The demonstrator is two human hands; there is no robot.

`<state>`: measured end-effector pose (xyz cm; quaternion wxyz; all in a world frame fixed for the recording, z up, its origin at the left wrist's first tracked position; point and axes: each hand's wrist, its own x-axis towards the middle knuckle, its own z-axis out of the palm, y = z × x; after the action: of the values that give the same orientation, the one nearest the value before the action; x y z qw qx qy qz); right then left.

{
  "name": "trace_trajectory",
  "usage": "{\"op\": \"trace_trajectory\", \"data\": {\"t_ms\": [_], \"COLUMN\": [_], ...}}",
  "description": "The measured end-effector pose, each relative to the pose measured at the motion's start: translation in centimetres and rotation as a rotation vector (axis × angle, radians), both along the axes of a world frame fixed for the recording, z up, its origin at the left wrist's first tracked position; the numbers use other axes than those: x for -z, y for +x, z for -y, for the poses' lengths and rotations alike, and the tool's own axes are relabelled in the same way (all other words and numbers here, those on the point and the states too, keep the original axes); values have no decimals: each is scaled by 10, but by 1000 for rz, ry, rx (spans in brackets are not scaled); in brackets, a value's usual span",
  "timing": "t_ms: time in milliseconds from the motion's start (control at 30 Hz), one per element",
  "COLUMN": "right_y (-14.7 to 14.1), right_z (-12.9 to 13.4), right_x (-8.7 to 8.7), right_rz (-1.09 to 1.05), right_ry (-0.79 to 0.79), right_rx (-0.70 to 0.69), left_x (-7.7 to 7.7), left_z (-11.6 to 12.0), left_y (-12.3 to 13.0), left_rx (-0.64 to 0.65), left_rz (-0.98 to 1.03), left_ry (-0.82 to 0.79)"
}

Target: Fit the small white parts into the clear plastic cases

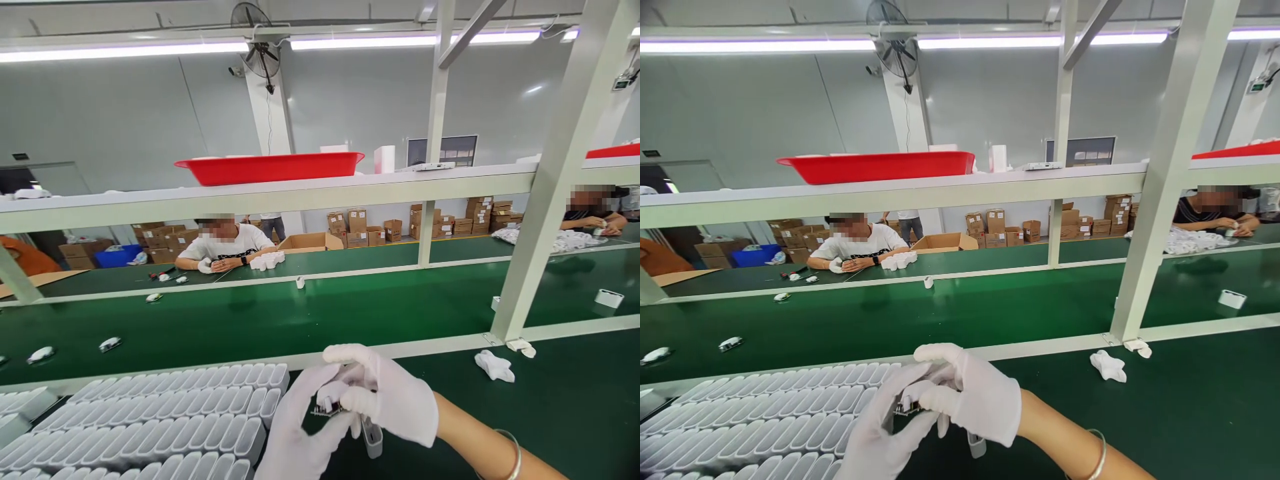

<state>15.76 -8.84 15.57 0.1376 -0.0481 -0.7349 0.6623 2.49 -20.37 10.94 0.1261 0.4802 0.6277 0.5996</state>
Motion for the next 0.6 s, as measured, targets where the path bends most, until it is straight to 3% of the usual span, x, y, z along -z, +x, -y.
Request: {"op": "trace_trajectory", "data": {"t_ms": [167,333,467,600], "right_y": [-2,-19,-27,-22], "right_z": [-1,13,31,34], "right_x": [6,20,27,27], "right_rz": [-146,-319,-347,-352], "right_ry": [78,-75,-132,51], "right_rx": [100,313,379,488], "left_x": [1,7,0,-11], "left_z": [0,-6,-5,0], "left_y": [-1,6,16,19], "left_rx": [-11,-39,-72,-96], "left_rz": [13,430,594,642], "left_ry": [-3,32,109,113]}}
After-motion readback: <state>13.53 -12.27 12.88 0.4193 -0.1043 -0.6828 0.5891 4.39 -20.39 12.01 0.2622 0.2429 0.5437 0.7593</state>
